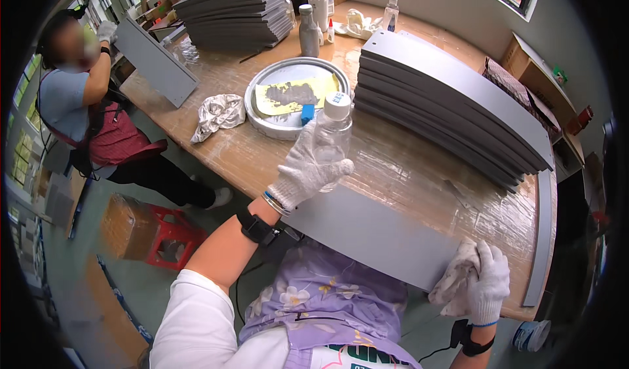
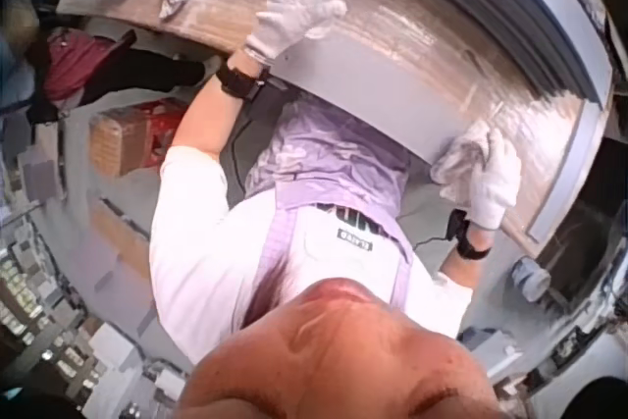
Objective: The person sands the edges of a grey rectangular panel with a blue sanding block, then wipes the surface with a cloth. They briefly apply a substance from a small container with a brush to a stack of panels before returning to sand and wipe another panel. The person also uses a metal scraper to remove residue from the panel edges.
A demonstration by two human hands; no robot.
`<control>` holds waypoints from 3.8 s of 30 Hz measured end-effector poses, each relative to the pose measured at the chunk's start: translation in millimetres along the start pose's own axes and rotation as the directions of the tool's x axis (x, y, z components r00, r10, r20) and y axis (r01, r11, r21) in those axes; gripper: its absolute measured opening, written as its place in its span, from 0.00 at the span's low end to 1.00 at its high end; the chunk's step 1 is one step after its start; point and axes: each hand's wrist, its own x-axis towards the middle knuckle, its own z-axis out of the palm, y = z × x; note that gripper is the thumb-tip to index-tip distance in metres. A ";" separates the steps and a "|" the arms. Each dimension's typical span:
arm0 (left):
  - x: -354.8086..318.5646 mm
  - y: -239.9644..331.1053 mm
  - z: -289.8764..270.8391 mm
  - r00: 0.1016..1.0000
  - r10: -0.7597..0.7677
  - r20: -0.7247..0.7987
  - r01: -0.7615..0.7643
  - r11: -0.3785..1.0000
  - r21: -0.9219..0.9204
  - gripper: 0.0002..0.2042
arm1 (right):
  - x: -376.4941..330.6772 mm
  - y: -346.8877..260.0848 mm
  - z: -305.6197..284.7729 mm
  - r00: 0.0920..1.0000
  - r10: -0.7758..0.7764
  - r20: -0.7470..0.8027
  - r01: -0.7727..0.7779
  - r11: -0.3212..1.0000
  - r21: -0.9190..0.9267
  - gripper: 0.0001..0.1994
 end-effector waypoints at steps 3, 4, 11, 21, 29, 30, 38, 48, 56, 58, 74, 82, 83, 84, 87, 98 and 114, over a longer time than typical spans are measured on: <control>-43.9 10.2 -48.8 0.995 -0.097 -0.001 0.097 0.985 0.142 0.43 | 8.4 -36.5 48.9 0.929 -0.335 0.155 0.308 0.935 0.175 0.32; -56.1 5.5 -63.3 1.000 -0.021 -0.006 0.021 0.963 0.268 0.45 | 4.2 -43.8 58.2 0.924 -0.350 0.151 0.333 0.934 0.125 0.33; -133.4 23.7 -106.7 0.891 -0.452 0.040 0.306 0.663 0.683 0.46 | 0.5 -47.4 91.8 0.968 -0.241 0.065 0.221 0.950 0.220 0.32; -128.1 35.2 -96.6 0.833 -0.546 0.088 0.057 0.243 0.968 0.41 | -1.4 -47.8 100.7 0.965 -0.259 -0.031 0.261 0.955 0.140 0.29; -82.8 15.1 -77.8 0.882 -0.461 0.097 -0.012 0.183 0.983 0.41 | 0.0 -47.0 101.1 0.963 -0.268 -0.032 0.270 0.952 0.145 0.30; -77.8 15.4 -75.8 0.879 -0.466 0.097 -0.009 0.186 0.982 0.41 | -0.2 -46.8 101.2 0.963 -0.269 -0.034 0.271 0.952 0.142 0.31; -102.7 33.8 -86.5 0.851 -0.512 0.120 -0.024 0.190 0.981 0.41 | -1.2 -45.0 103.0 0.960 -0.277 -0.033 0.279 0.949 0.146 0.33; -127.7 33.7 -103.5 0.894 -0.445 0.056 0.078 0.276 0.958 0.41 | 5.3 -50.3 59.7 0.953 -0.238 0.186 0.171 0.932 0.320 0.38; -93.5 22.9 -81.3 0.904 -0.396 0.161 -0.087 0.199 0.976 0.41 | 10.6 -58.4 81.5 0.899 -0.429 0.090 0.402 0.888 0.221 0.29; -82.1 16.1 -78.0 0.912 -0.370 0.177 -0.114 0.186 0.976 0.40 | 9.9 -58.0 85.4 0.908 -0.415 0.050 0.393 0.889 0.235 0.27; -108.8 35.9 -87.1 0.892 -0.435 0.125 -0.004 0.268 0.963 0.42 | 6.9 -54.2 91.2 0.919 -0.394 -0.010 0.386 0.893 0.231 0.27; -20.3 17.3 -49.6 0.996 -0.095 -0.001 0.092 0.969 0.229 0.44 | 9.0 -54.8 87.7 0.912 -0.410 -0.009 0.399 0.882 0.249 0.24; 0.7 17.2 -33.9 0.994 -0.111 0.008 0.109 0.986 0.122 0.44 | 9.5 -55.1 85.3 0.917 -0.399 -0.008 0.387 0.886 0.256 0.24; 16.6 21.7 -22.5 0.992 -0.127 0.005 0.127 0.992 0.024 0.45 | 10.5 -57.5 80.9 0.914 -0.406 -0.004 0.393 0.882 0.260 0.24; 59.6 8.2 16.3 0.982 -0.176 -0.068 0.186 0.964 0.191 0.45 | 11.4 -60.9 77.1 0.913 -0.408 0.026 0.389 0.887 0.249 0.24; 22.3 -28.9 45.8 0.980 -0.167 -0.106 0.189 0.948 0.257 0.47 | 20.0 -65.2 94.0 0.903 -0.429 -0.028 0.419 0.862 0.285 0.19; -148.5 -47.3 78.7 0.977 -0.023 0.213 -0.029 0.971 0.239 0.19 | 127.9 -257.1 86.3 0.744 -0.640 0.194 0.579 0.761 0.292 0.16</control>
